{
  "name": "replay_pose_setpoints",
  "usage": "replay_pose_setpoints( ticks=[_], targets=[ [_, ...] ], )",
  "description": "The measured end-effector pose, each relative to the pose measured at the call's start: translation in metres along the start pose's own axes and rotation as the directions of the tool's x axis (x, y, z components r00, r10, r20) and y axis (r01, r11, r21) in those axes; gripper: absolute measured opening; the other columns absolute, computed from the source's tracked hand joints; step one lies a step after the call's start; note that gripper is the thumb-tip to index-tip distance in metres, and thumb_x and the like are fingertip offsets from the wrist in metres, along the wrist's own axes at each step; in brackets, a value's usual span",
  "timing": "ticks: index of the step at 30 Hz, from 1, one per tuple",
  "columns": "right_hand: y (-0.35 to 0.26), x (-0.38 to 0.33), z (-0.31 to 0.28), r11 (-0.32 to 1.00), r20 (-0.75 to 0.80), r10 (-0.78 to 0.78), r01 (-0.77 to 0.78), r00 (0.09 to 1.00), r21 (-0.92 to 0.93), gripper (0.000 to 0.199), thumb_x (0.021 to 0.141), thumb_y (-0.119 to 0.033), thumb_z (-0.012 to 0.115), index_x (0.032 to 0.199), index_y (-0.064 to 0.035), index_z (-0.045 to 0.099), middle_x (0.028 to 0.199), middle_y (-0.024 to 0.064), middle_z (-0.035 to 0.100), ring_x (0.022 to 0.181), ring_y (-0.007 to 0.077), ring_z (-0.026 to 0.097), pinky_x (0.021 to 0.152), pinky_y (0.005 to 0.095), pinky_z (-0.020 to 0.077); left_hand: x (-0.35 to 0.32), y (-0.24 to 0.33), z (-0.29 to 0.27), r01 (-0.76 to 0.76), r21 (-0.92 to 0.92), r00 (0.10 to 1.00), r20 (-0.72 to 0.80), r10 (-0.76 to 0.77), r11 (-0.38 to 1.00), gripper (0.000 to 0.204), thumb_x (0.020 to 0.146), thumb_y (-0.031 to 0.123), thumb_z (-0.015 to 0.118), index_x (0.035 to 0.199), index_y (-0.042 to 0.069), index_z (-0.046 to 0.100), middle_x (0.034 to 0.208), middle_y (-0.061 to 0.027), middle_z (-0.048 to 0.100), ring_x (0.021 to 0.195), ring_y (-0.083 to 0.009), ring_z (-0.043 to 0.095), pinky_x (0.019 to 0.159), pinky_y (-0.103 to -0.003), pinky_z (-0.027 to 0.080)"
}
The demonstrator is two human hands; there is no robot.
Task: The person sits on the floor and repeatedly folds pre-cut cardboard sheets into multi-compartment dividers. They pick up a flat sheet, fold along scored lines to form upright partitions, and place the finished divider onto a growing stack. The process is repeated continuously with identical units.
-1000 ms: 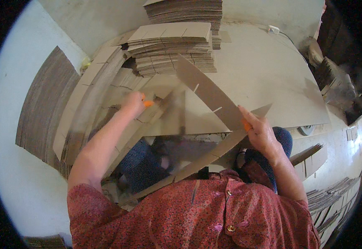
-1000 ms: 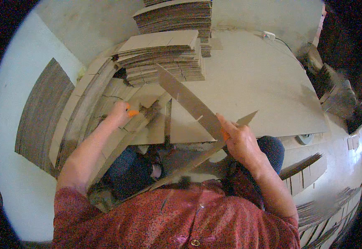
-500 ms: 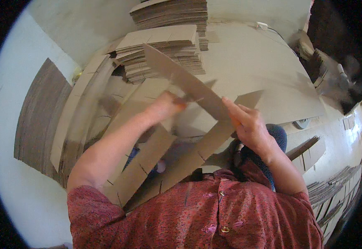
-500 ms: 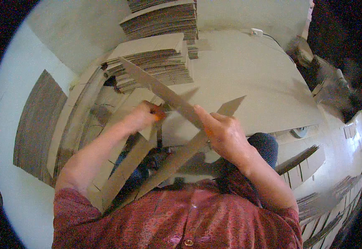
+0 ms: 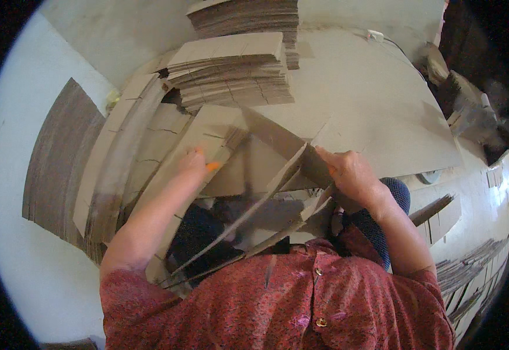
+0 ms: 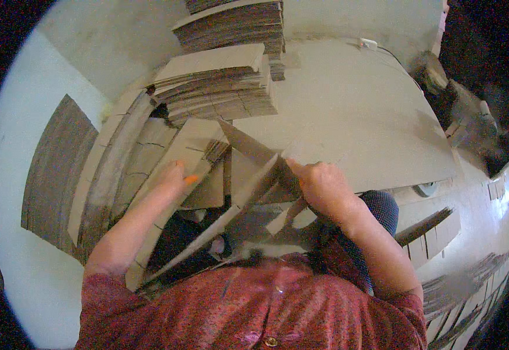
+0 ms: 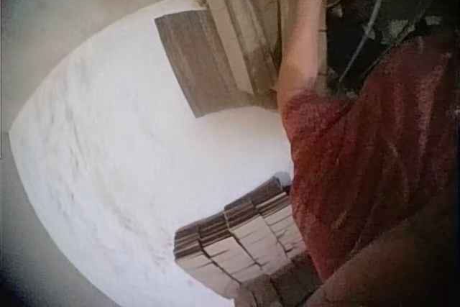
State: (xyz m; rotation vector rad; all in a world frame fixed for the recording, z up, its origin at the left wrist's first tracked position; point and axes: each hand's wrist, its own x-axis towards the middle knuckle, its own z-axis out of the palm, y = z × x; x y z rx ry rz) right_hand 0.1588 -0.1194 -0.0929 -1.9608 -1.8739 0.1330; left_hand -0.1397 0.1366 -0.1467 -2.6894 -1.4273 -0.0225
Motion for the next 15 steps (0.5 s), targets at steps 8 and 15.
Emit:
replay_pose_setpoints(
  ticks=[8,15],
  targets=[
    [-0.015,-0.001,-0.010,0.997,0.066,0.047,-0.050,0.997,0.055,0.053,0.080,-0.002,0.048,0.132,-0.0054,0.036,0.073,0.0240,0.060,0.066,0.0414,0.059,0.060,0.0484,0.0479,0.000,-0.033,-0.026,0.068,-0.254,0.997,0.050,-0.057,0.965,0.019,0.079,0.018,0.057,0.078,0.000,0.058,0.071,-0.0213,0.060,0.064,-0.0359,0.058,0.058,-0.045,0.044],
    [-0.008,-0.027,-0.018,0.986,-0.107,-0.090,0.104,0.990,0.133,0.055,0.076,0.001,0.052,0.130,-0.0075,0.042,0.081,0.0204,0.060,0.064,0.0393,0.059,0.059,0.0442,0.0489,0.032,-0.013,-0.082,-0.097,-0.286,0.993,0.030,0.110,0.953,0.020,0.078,0.013,0.056,0.091,-0.002,0.060,0.082,-0.0205,0.062,0.073,-0.0312,0.060,0.065,-0.041,0.048]
  ],
)
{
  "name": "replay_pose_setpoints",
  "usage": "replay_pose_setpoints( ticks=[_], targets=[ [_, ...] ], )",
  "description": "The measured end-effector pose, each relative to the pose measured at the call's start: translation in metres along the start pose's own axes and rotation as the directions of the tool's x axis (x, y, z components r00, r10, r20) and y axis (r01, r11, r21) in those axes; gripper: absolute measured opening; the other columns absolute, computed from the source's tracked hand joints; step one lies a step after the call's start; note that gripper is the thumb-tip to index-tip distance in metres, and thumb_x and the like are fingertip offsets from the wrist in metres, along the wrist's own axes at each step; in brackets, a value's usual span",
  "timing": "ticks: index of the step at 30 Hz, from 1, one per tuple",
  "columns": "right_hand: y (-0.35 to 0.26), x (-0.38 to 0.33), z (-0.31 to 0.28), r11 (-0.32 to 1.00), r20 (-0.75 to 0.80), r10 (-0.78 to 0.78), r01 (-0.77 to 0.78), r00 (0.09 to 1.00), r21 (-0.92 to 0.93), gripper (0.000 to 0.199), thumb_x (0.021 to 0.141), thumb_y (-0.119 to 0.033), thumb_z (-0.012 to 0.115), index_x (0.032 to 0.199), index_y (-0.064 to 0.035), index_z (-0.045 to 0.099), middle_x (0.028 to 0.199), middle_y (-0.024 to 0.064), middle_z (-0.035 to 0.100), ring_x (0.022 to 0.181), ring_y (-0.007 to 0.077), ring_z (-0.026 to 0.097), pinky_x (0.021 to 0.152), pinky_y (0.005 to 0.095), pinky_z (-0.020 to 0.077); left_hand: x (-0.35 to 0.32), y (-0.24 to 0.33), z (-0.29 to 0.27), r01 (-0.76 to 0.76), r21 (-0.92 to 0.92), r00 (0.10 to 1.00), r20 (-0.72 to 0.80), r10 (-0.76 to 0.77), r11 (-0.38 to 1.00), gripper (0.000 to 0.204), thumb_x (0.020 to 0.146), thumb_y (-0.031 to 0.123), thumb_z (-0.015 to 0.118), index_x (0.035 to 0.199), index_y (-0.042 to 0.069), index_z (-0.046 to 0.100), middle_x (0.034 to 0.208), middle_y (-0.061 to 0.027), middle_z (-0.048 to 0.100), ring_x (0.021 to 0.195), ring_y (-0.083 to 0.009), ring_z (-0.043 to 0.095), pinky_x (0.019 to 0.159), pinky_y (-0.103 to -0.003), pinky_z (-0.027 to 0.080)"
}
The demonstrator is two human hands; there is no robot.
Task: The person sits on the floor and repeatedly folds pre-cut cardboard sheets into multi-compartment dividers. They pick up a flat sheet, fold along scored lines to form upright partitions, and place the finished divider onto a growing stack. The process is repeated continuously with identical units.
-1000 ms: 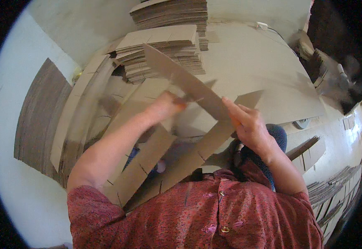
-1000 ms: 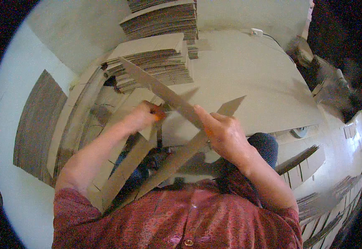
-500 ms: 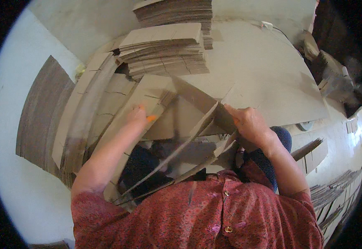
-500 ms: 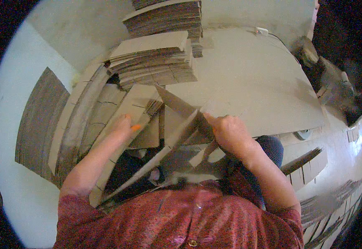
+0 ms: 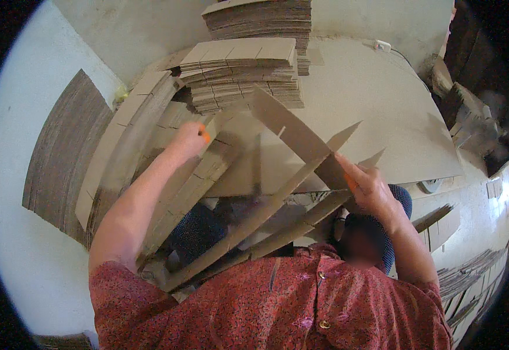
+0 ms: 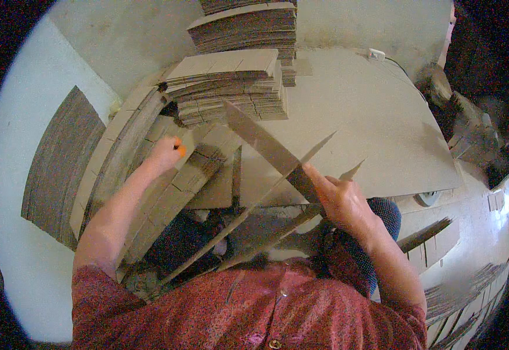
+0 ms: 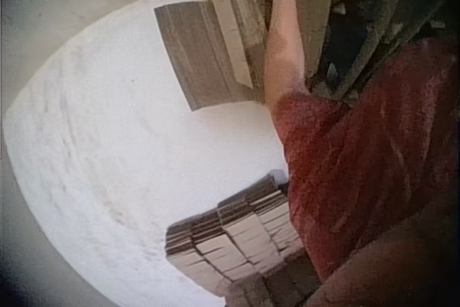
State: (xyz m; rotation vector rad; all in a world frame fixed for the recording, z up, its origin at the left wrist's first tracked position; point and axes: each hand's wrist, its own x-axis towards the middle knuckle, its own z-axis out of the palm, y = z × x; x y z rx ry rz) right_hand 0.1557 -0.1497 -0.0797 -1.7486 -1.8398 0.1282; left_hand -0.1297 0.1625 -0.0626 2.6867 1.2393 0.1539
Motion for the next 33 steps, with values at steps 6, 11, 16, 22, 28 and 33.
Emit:
replay_pose_setpoints(
  ticks=[6,11,16,22,28,33],
  targets=[
    [-0.012,0.004,-0.013,0.996,-0.103,-0.086,0.087,0.991,0.000,0.057,0.073,0.003,0.053,0.129,-0.0064,0.044,0.079,0.0188,0.060,0.064,0.0380,0.058,0.057,0.0442,0.0475,-0.005,0.077,0.002,0.155,-0.440,0.980,0.181,-0.081,0.885,0.022,0.080,0.016,0.058,0.090,-0.003,0.063,0.076,-0.0089,0.063,0.068,-0.0142,0.057,0.059,-0.028,0.044],
    [0.006,-0.001,-0.002,0.999,-0.007,0.010,-0.010,1.000,0.038,0.054,0.075,0.001,0.051,0.128,-0.0057,0.045,0.077,0.0216,0.059,0.067,0.0390,0.058,0.061,0.0453,0.0471,-0.018,0.116,0.015,-0.027,-0.624,0.970,0.173,0.172,0.781,0.020,0.085,0.018,0.059,0.090,-0.001,0.064,0.078,-0.0027,0.062,0.071,-0.0085,0.053,0.064,-0.025,0.045],
    [0.024,0.006,-0.019,0.978,0.013,0.202,-0.202,0.979,0.056,0.048,0.079,-0.001,0.048,0.127,-0.0071,0.046,0.080,0.0248,0.060,0.071,0.0414,0.059,0.066,0.0459,0.0470,0.004,0.127,0.013,-0.118,-0.695,0.976,0.049,0.210,0.710,0.022,0.087,0.016,0.059,0.096,-0.003,0.063,0.083,-0.0038,0.065,0.075,-0.0088,0.054,0.068,-0.025,0.046],
    [0.061,0.036,-0.047,0.905,-0.031,0.405,-0.405,0.914,-0.129,0.046,0.083,-0.005,0.045,0.127,-0.0164,0.048,0.080,0.0261,0.059,0.075,0.0418,0.060,0.066,0.0480,0.0479,0.086,0.103,0.014,-0.435,-0.036,0.807,-0.460,0.372,0.900,0.042,0.086,0.025,0.061,0.116,-0.004,0.054,0.116,-0.0167,0.058,0.106,-0.0268,0.055,0.094,-0.034,0.041],
    [0.125,0.048,-0.042,0.892,-0.031,0.365,-0.359,0.930,-0.275,0.047,0.082,-0.006,0.047,0.128,-0.0166,0.047,0.077,0.0264,0.059,0.072,0.0415,0.060,0.063,0.0482,0.0480,0.159,0.130,0.000,-0.272,0.221,0.863,-0.374,0.339,0.937,0.067,0.082,0.032,0.063,0.132,-0.001,0.034,0.141,-0.0159,0.030,0.125,-0.0340,0.033,0.100,-0.040,0.034],
    [0.166,0.073,-0.049,0.839,-0.044,0.385,-0.369,0.922,-0.399,0.046,0.083,-0.006,0.046,0.129,-0.0109,0.044,0.080,0.0237,0.060,0.073,0.0383,0.060,0.064,0.0459,0.0486,0.214,0.108,0.004,-0.238,-0.128,0.959,-0.190,0.211,0.963,0.051,0.086,0.029,0.059,0.127,0.002,0.046,0.131,-0.0147,0.046,0.115,-0.0297,0.048,0.097,-0.037,0.038]
  ],
)
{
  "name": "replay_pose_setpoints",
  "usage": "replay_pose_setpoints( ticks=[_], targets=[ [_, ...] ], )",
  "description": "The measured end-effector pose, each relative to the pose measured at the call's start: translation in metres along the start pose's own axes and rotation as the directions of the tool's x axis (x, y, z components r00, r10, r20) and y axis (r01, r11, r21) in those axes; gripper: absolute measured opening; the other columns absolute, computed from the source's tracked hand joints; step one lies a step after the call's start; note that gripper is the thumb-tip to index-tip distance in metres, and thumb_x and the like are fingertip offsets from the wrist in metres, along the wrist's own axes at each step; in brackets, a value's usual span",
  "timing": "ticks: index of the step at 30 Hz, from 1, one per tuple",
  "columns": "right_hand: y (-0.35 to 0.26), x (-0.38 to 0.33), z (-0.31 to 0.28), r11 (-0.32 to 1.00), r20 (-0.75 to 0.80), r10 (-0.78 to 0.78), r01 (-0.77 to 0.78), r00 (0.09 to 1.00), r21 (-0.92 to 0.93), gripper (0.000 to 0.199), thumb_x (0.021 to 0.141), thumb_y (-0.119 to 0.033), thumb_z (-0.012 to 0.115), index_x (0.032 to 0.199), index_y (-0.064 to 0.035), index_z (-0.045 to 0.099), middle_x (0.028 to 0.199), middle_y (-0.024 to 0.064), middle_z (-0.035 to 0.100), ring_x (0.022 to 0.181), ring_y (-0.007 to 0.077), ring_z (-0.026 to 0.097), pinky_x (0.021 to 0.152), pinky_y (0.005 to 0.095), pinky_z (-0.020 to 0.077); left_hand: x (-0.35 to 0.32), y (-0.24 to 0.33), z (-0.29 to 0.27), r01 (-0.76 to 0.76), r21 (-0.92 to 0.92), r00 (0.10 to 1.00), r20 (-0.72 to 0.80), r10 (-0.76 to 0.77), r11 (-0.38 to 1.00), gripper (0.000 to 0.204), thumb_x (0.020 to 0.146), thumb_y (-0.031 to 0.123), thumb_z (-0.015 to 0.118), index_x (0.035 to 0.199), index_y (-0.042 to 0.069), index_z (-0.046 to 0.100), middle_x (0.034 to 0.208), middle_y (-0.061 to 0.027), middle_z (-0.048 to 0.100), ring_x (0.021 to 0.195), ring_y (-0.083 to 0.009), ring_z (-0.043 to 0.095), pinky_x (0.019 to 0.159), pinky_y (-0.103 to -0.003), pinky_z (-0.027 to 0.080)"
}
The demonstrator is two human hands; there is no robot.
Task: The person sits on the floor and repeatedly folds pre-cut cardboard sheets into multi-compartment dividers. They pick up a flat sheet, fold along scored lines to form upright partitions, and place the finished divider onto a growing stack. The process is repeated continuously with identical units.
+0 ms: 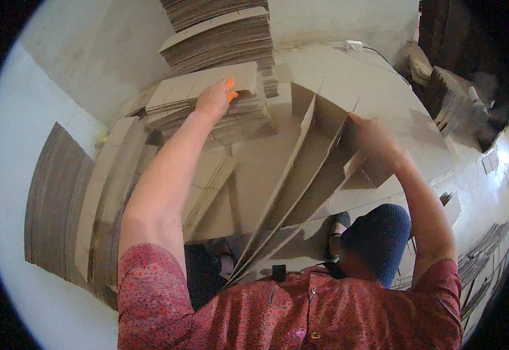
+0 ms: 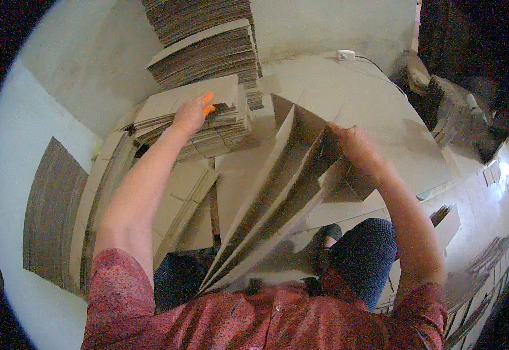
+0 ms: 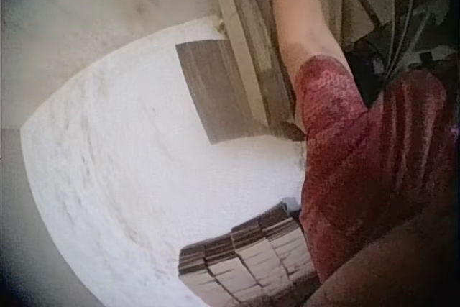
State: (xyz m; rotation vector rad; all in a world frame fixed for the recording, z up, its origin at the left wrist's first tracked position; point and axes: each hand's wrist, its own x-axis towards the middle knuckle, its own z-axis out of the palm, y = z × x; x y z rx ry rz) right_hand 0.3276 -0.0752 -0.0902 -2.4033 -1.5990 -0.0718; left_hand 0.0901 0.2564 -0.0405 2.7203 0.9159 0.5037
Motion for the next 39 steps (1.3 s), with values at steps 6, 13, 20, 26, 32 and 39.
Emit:
replay_pose_setpoints(
  ticks=[6,13,20,26,32,39],
  targets=[
    [0.025,0.005,-0.003,0.996,-0.120,0.040,-0.049,0.992,-0.069,0.041,0.083,-0.009,0.052,0.124,-0.0057,0.047,0.105,0.0221,0.058,0.094,0.0388,0.057,0.078,0.0459,0.0476,0.008,-0.015,-0.022,-0.085,-0.210,0.994,0.055,0.098,0.974,0.029,0.088,0.020,0.057,0.111,0.004,0.061,0.103,-0.0091,0.066,0.093,-0.0193,0.060,0.080,-0.031,0.045],
    [-0.042,-0.047,-0.029,0.975,-0.382,-0.052,0.130,0.923,0.181,0.040,0.084,-0.014,0.057,0.120,-0.0002,0.050,0.119,0.0220,0.053,0.104,0.0372,0.054,0.087,0.0388,0.0451,0.005,-0.029,-0.047,0.130,-0.358,0.978,0.201,-0.060,0.925,0.024,0.088,0.018,0.057,0.106,0.005,0.065,0.088,-0.0011,0.064,0.081,-0.0100,0.056,0.075,-0.023,0.043],
    [-0.085,-0.077,-0.041,0.603,-0.174,0.071,0.097,0.982,0.792,0.037,0.088,-0.015,0.058,0.118,0.0039,0.052,0.109,0.0157,0.063,0.100,0.0157,0.056,0.086,0.0286,0.0440,-0.015,-0.017,-0.034,-0.050,-0.455,0.998,-0.049,0.031,0.889,0.023,0.086,0.019,0.058,0.102,0.004,0.066,0.084,-0.0014,0.065,0.078,-0.0107,0.056,0.072,-0.025,0.044],
    [-0.105,-0.100,-0.037,0.535,-0.103,0.044,0.063,0.994,0.843,0.028,0.087,-0.012,0.058,0.111,0.0028,0.058,0.085,0.0085,0.065,0.075,0.0108,0.059,0.069,0.0245,0.0469,-0.018,0.002,-0.038,0.000,-0.325,1.000,0.001,0.001,0.946,0.023,0.083,0.017,0.063,0.101,0.003,0.067,0.091,-0.0046,0.067,0.082,-0.0117,0.059,0.077,-0.025,0.045],
    [-0.106,-0.116,-0.033,0.358,-0.049,0.051,0.027,0.997,0.933,0.028,0.089,-0.014,0.056,0.112,0.0014,0.058,0.087,0.0093,0.066,0.077,0.0146,0.063,0.068,0.0261,0.0504,-0.012,-0.044,-0.036,0.080,-0.843,0.991,0.010,-0.133,0.531,0.021,0.082,0.012,0.063,0.102,0.004,0.067,0.097,-0.0046,0.067,0.083,-0.0107,0.058,0.077,-0.023,0.045],
    [-0.098,-0.103,-0.036,-0.291,0.093,0.094,-0.062,0.991,0.955,0.041,0.091,-0.020,0.051,0.124,0.0044,0.045,0.104,0.0176,0.061,0.089,0.0220,0.063,0.072,0.0306,0.0521,-0.100,0.106,-0.030,-0.399,-0.574,0.916,-0.216,0.338,0.715,0.025,0.086,0.010,0.057,0.109,0.006,0.064,0.111,-0.0066,0.063,0.103,-0.0200,0.058,0.093,-0.030,0.042]
  ],
)
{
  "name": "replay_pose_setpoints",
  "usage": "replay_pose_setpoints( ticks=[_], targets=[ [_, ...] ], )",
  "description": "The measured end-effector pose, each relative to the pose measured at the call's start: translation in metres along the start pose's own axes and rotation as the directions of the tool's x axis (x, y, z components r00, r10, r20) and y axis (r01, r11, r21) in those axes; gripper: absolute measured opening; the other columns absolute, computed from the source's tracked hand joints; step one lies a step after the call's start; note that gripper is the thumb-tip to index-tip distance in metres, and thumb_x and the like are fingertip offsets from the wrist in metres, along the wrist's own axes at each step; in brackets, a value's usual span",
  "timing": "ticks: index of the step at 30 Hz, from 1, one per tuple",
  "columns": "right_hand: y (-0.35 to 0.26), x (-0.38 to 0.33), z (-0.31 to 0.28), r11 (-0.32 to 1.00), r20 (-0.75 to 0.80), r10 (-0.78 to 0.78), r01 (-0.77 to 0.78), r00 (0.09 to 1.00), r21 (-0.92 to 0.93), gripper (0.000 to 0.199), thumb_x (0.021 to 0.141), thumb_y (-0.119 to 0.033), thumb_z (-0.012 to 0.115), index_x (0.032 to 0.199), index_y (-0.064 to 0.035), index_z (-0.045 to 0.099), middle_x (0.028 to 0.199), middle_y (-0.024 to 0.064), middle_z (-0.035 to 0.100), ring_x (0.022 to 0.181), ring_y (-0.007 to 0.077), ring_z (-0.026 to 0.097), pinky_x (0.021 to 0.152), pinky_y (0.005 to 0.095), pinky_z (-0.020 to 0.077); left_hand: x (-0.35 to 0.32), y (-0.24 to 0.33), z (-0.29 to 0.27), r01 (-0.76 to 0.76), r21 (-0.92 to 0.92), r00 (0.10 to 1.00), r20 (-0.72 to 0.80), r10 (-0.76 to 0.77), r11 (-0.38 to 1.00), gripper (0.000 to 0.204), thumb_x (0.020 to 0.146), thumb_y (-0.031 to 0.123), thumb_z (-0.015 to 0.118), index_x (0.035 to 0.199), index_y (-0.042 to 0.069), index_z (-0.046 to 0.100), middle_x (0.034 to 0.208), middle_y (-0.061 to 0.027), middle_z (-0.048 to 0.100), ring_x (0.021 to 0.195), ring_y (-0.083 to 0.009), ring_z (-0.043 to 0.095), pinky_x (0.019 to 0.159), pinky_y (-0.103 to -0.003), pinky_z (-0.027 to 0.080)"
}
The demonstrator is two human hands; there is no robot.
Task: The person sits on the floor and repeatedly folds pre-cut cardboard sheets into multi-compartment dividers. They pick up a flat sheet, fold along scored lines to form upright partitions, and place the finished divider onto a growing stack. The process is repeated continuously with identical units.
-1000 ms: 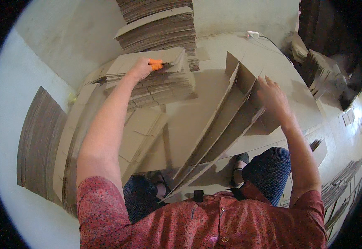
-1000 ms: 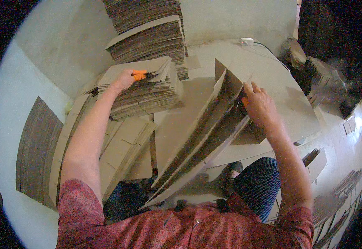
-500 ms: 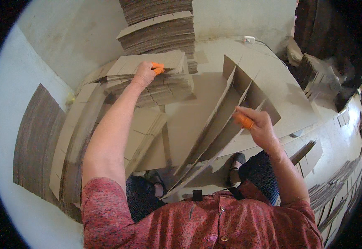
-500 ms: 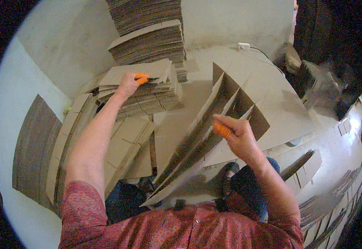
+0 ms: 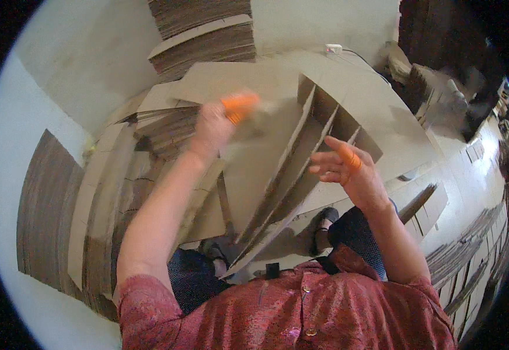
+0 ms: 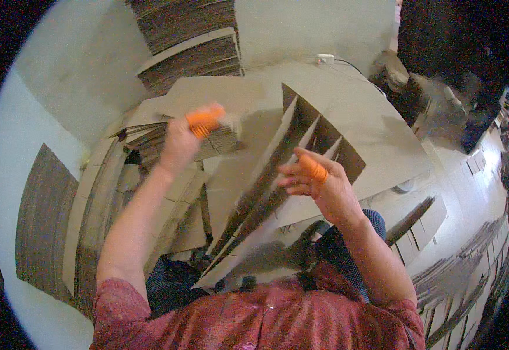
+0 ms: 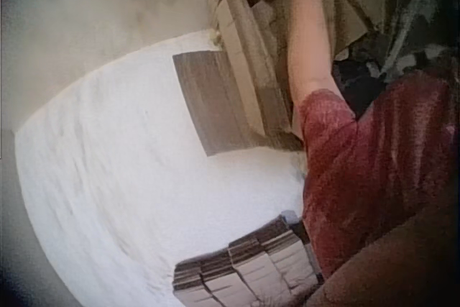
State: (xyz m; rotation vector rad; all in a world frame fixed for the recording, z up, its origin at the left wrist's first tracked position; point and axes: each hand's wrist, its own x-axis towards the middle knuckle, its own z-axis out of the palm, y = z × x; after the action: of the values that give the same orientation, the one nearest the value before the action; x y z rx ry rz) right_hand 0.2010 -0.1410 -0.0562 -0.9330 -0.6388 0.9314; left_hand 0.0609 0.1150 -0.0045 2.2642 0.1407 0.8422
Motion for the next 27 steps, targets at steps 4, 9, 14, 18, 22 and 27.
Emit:
replay_pose_setpoints(
  ticks=[4,9,14,18,22,27],
  targets=[
    [0.007,0.006,-0.017,0.965,-0.267,-0.166,0.100,0.949,-0.244,0.030,0.088,-0.013,0.056,0.114,0.0017,0.053,0.104,0.0120,0.060,0.091,0.0211,0.061,0.078,0.0310,0.0496,-0.051,0.046,0.068,-0.203,-0.230,0.898,0.343,0.275,0.952,0.033,0.077,0.014,0.069,0.110,0.007,0.064,0.124,-0.0102,0.054,0.121,-0.0218,0.045,0.103,-0.032,0.031],
    [-0.019,-0.023,-0.035,0.899,-0.411,-0.435,0.360,0.801,-0.250,0.020,0.086,-0.009,0.058,0.105,-0.0046,0.062,0.097,0.0020,0.061,0.085,0.0143,0.058,0.076,0.0270,0.0462,-0.070,0.021,0.069,0.390,-0.200,0.920,0.036,-0.391,0.899,0.033,0.076,0.018,0.071,0.105,0.004,0.064,0.112,-0.0125,0.061,0.098,-0.0212,0.058,0.087,-0.032,0.045],
    [-0.024,-0.048,-0.072,0.834,-0.373,-0.516,0.353,0.772,-0.423,0.019,0.086,-0.012,0.059,0.103,-0.0035,0.063,0.092,-0.0014,0.063,0.083,0.0102,0.055,0.074,0.0242,0.0438,-0.076,0.027,0.048,0.421,0.306,0.790,0.339,-0.511,0.854,0.026,0.079,0.019,0.063,0.095,-0.002,0.065,0.084,-0.0160,0.066,0.074,-0.0220,0.061,0.068,-0.033,0.047],
    [-0.019,-0.063,-0.078,0.764,-0.298,-0.575,0.370,0.762,-0.529,0.019,0.088,-0.013,0.058,0.102,-0.0017,0.064,0.090,-0.0016,0.063,0.084,0.0090,0.055,0.074,0.0248,0.0441,-0.096,0.025,0.033,0.320,0.401,0.839,0.302,-0.453,0.859,0.022,0.078,0.015,0.060,0.092,-0.002,0.065,0.080,-0.0182,0.065,0.072,-0.0239,0.061,0.065,-0.034,0.047],
    [-0.010,-0.070,-0.079,0.615,-0.242,-0.557,0.199,0.794,-0.763,0.020,0.089,-0.013,0.057,0.102,-0.0001,0.063,0.088,-0.0011,0.063,0.081,0.0081,0.053,0.072,0.0253,0.0440,-0.112,0.025,0.021,0.232,0.334,0.917,0.237,-0.320,0.913,0.019,0.079,0.011,0.057,0.090,-0.003,0.063,0.079,-0.0225,0.060,0.067,-0.0303,0.059,0.062,-0.034,0.045],
    [-0.020,-0.072,-0.075,0.521,-0.178,-0.549,0.167,0.817,-0.837,0.018,0.088,-0.011,0.056,0.099,0.0012,0.062,0.080,-0.0008,0.062,0.076,0.0077,0.052,0.069,0.0248,0.0435,-0.119,0.020,0.015,0.371,0.266,0.888,0.177,-0.424,0.890,0.017,0.079,0.007,0.057,0.091,-0.003,0.062,0.075,-0.0209,0.060,0.064,-0.0240,0.058,0.060,-0.032,0.044]
  ],
)
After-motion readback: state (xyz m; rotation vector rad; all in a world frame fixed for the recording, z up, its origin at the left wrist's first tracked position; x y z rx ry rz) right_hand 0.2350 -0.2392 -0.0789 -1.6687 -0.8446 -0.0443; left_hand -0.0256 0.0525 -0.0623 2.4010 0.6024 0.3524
